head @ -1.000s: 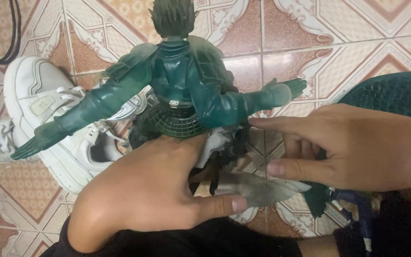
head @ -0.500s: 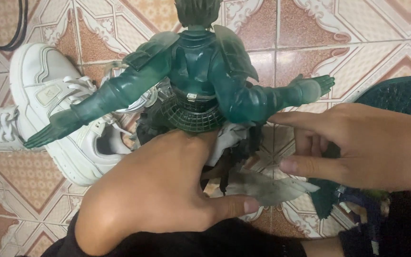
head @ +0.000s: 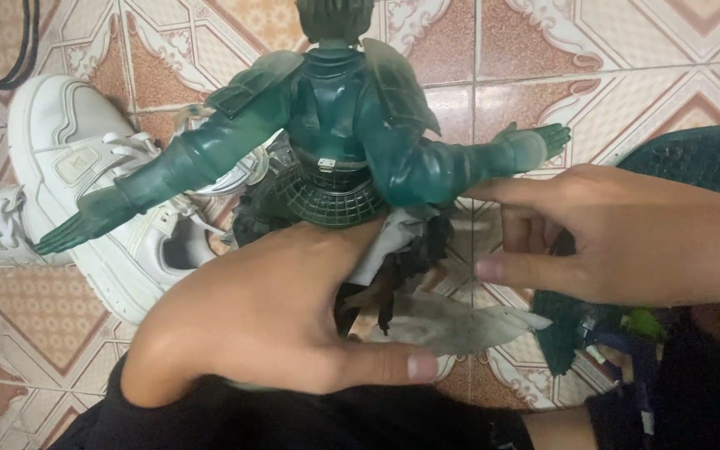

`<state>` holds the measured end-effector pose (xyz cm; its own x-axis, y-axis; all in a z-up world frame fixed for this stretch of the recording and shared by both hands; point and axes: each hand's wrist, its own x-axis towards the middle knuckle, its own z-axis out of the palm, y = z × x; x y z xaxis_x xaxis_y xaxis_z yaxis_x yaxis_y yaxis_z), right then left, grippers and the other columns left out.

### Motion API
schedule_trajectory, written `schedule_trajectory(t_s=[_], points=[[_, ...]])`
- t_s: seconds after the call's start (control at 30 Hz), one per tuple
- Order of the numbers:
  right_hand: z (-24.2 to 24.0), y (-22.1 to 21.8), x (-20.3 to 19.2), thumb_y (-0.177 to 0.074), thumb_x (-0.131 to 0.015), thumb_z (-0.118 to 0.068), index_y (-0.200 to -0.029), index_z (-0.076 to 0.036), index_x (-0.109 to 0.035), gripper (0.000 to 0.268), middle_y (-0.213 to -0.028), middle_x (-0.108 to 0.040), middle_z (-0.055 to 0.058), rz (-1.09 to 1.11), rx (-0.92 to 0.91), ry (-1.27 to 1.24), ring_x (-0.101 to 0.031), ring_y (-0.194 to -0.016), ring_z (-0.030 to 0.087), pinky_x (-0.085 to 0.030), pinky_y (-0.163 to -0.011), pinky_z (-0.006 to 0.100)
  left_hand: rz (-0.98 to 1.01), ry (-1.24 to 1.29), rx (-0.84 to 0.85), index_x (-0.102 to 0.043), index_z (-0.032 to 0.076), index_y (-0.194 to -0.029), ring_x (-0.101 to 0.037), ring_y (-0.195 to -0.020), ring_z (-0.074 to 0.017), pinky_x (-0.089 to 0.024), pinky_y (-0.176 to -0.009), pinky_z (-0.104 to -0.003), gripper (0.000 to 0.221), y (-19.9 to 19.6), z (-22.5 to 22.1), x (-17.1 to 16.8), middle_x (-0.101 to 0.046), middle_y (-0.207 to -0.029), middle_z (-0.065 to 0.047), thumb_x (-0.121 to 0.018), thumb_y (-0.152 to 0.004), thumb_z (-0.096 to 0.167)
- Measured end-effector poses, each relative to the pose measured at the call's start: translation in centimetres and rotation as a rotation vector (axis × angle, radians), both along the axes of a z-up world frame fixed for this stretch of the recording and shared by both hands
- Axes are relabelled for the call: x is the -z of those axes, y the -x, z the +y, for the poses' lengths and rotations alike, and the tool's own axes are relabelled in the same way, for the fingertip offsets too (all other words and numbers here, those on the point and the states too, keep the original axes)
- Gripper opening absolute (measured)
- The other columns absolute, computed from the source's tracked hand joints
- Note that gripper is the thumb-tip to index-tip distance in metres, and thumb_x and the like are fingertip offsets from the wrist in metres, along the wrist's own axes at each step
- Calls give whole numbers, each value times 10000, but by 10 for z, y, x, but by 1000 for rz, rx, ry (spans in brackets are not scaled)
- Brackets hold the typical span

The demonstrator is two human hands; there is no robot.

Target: The person sits on the floor and wipes a green figurine with a white cloth. They rotate the figurine to clean different parts, including the base and the body, using both hands to hold and wipe the object.

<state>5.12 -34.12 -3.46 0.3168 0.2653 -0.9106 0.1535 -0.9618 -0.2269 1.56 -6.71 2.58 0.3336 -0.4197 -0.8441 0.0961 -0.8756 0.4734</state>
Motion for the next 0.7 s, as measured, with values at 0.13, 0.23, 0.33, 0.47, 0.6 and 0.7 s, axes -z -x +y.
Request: schedule_trajectory(t_s=[0.13,0.23,0.33,0.47,0.6,0.7], points=[[3,-2,-5,-1035,-724,-811,-1803,-693,-531,801,-1261,-1059,-231,10,46,42,-1012,-1143,41,-795,-1042,288,-207,283,53,-468,159,-1800,-801,-1337,-422,-638,-1047,-537,1147,16,19,15,-785,-1634,-67,-810,-942,839],[-6,0,1,-1023,-731,-812,-1809,-662,-546,821,-1215,-1075,-209,-3,60,-4,-1016,-1126,49,-796,-1027,298,-258,254,64,-294,87,-2005,-610,-1555,-534,-515,-1158,-635,1415,25,19,17,-518,-1999,-156,-893,-976,853],[-17,1,9,-1010,-717,-826,-1890,-628,-476,934,-1254,-1086,-183,-28,53,-101,-1032,-1180,66,-803,-1074,325,-278,307,58,-363,27,-1959,-483,-1697,-480,-394,-1266,-603,1338,29,17,14,-408,-2039,-212,-967,-1021,767],[-21,1,4,-1014,-693,-824,-1946,-652,-413,989,-1361,-1066,-182,-11,86,-117,-1025,-1250,97,-786,-1127,356,-302,418,44,-412,-17,-1906,-452,-1807,-427,-360,-1366,-537,1230,27,16,18,-422,-2023,-258,-930,-1038,683],[-19,-1,-5,-1024,-711,-824,-1921,-646,-442,953,-1409,-1029,-191,-15,112,-92,-1011,-1262,110,-779,-1117,366,-265,556,-7,-388,-42,-1887,-496,-1819,-413,-389,-1406,-546,1132,19,3,16,-473,-2003,-249,-824,-1065,604],[-17,-6,-13,-1094,-704,-789,-1379,-467,-838,450,-1231,-1000,-243,6,94,-31,-947,-1060,50,-713,-971,300,-260,528,-23,-409,-49,-1883,-550,-1792,-392,-419,-1397,-527,1167,18,0,20,-491,-1994,-241,-874,-1035,604]])
